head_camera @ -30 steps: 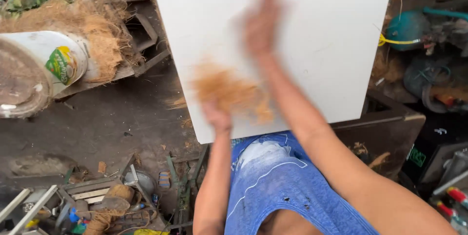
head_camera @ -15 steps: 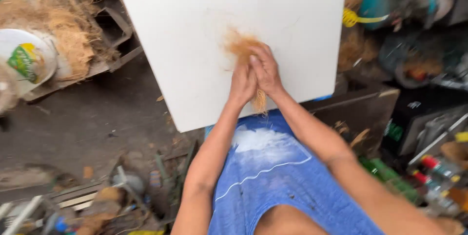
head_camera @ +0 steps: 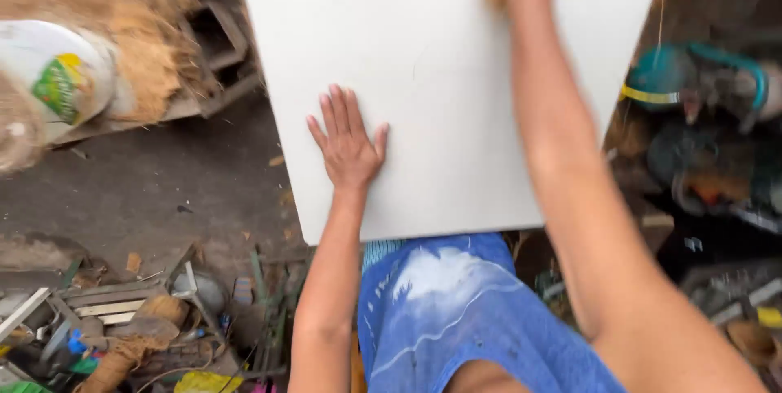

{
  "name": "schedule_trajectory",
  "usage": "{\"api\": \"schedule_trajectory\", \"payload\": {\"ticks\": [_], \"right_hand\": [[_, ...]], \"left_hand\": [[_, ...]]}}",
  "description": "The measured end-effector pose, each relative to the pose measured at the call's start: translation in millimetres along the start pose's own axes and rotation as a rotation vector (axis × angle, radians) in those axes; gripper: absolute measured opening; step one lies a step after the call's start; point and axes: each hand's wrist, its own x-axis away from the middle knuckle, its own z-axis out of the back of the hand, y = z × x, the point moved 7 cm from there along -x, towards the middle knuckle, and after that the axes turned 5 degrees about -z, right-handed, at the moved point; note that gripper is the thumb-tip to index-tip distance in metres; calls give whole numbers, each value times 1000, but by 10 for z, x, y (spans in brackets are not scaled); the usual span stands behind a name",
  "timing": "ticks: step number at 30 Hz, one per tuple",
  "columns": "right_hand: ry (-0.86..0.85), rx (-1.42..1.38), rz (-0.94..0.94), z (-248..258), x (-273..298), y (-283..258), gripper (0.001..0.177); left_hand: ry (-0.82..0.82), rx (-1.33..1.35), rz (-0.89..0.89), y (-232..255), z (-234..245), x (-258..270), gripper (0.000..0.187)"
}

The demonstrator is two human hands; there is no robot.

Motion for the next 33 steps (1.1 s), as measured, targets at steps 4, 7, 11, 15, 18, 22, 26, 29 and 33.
{"api": "schedule_trajectory", "payload": {"ticks": [4,7,11,15,18,22,26,29,33], "right_hand": [[-526,690,144,-1852,1909,-1312,75],[-825,906,936,-2261,2605,-2133,77],[-558,819,603,-1248,673,214,45],[224,934,215,1233,59,460,30],[80,1172,-105,786,515,-1229,49],[157,2150,989,-899,3159,-853,43],[-377,719,890,310,3368,-639,46],[-331,557,-52,1576,2188,183,52],[34,990,133,1498,1914,-73,47]], "left_hand": [[-25,14,6,-52,-70,55,88],[-35,137,26,-136,-199,146,75],[31,54,-15,-84,-71,128,81],[141,30,-76,-17,110,69,70],[277,316,-83,-101,129,168,67],[477,719,-47,-328,107,249,81],[490,555,-66,-254,287,144,98],[505,759,-165,-171,447,174,83],[491,646,-203,-20,445,143,81]]}}
